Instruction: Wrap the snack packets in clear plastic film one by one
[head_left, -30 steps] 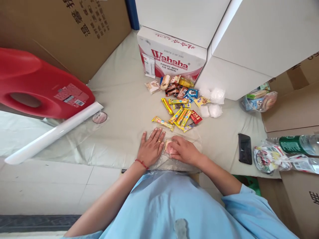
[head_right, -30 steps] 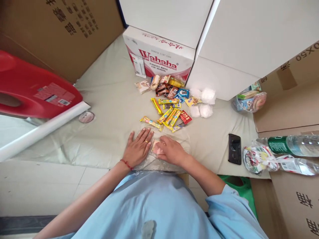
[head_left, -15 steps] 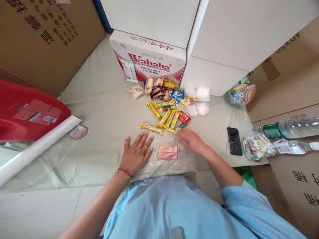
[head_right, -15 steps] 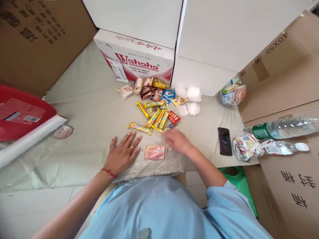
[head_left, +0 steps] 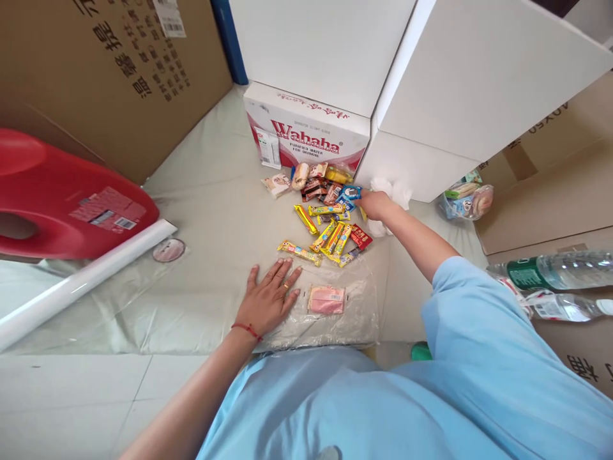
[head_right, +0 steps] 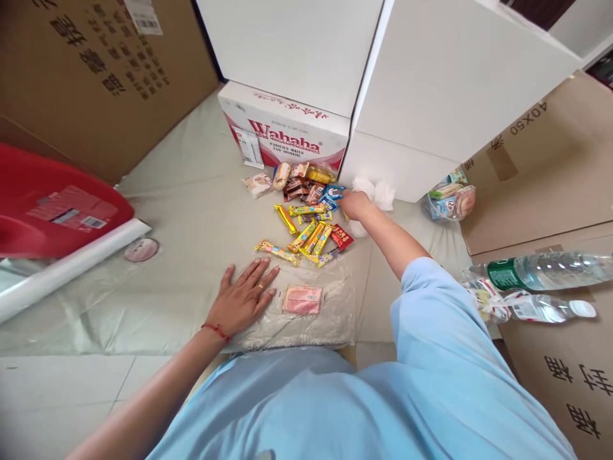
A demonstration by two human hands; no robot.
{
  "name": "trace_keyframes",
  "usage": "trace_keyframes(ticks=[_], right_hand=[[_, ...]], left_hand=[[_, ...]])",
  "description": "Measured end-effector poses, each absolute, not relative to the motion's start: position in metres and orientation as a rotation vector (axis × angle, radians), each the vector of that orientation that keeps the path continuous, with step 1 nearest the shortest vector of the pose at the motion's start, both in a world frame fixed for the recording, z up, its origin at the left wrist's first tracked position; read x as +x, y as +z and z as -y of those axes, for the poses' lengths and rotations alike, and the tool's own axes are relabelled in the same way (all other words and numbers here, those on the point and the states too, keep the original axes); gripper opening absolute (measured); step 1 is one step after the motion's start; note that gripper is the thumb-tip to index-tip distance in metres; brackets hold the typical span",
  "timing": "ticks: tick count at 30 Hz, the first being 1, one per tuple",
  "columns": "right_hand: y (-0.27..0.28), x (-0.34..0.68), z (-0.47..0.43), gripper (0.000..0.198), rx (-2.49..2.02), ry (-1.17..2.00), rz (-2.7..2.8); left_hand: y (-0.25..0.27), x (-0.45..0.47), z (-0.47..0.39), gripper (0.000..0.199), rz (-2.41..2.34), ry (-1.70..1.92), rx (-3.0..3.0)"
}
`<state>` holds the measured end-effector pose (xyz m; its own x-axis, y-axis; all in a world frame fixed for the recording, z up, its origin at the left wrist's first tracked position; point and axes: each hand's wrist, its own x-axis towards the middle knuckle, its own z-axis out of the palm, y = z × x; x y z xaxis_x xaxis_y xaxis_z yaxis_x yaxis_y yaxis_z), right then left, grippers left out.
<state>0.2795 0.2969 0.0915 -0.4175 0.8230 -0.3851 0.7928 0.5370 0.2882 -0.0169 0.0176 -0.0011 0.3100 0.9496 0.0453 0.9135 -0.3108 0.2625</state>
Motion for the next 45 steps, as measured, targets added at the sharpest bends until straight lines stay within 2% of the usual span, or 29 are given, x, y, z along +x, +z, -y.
trace_keyframes(ticks=[5,7,9,13,15,18,22,25,31,45], right_hand=[[0.131,0.307,-0.271,0.028,1.676,0.208,-2.461],[0.144,0.316,-0.240,0.026,1.854,0.134,-2.672],[0.146,0.316,-0.196,0.023,1.884,-0.168,-2.920],[0.112,0.295,-0.098,0.012,1.520,-0.998,-3.135],[0.088,0.282,-0.062,0.012,1.287,-1.193,-3.071],[0.068,0.275,-0.038,0.028,1.141,-1.069,-2.926],[0.079,0.276,-0.040,0.044,1.023,-0.893,-2.833],[0.086,0.262,-0.038,0.062,1.145,-0.769,-2.807],[0.068,0.232,-0.024,0.053,1.300,-0.660,-2.792],[0.057,0.237,-0.028,0.053,1.317,-0.613,-2.749]], left_hand=[[-0.001,-0.017,-0.018,0.054,-1.704,0.335,2.347],[-0.002,-0.016,-0.017,0.054,-1.696,0.350,2.332],[-0.002,-0.016,-0.017,0.053,-1.687,0.362,2.317],[-0.003,-0.017,-0.016,0.054,-1.673,0.379,2.305],[-0.003,-0.017,-0.015,0.054,-1.676,0.377,2.308],[-0.002,-0.017,-0.015,0.055,-1.681,0.370,2.318],[-0.002,-0.016,-0.015,0.054,-1.676,0.387,2.318],[-0.002,-0.016,-0.015,0.054,-1.685,0.387,2.321],[-0.002,-0.016,-0.015,0.054,-1.693,0.384,2.319],[-0.004,-0.016,-0.014,0.054,-1.697,0.381,2.347]])
